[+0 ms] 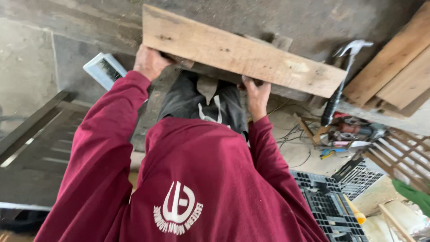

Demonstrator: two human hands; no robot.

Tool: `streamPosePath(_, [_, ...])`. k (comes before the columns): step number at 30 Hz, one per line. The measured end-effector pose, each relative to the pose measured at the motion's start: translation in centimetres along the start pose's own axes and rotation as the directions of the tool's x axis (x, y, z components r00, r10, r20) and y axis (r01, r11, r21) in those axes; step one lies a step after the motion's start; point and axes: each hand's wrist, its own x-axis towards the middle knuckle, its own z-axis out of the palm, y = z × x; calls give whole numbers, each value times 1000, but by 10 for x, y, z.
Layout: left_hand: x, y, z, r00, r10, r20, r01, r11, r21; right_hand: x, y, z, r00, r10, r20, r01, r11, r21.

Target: The person takes nails from a container, positions them on wooden boards, and hammers them into the wood.

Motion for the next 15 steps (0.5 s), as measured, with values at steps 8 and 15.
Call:
streamPosePath(8, [-29, -5, -10, 996, -83, -31, 72, 964, -258, -50, 2, 104, 961, -185, 204, 247, 909, -336])
streamPosePath(15, [-11, 9, -67, 940, -312, -136, 223, 867, -446, 39, 17, 155, 887, -110, 448, 448, 438, -779])
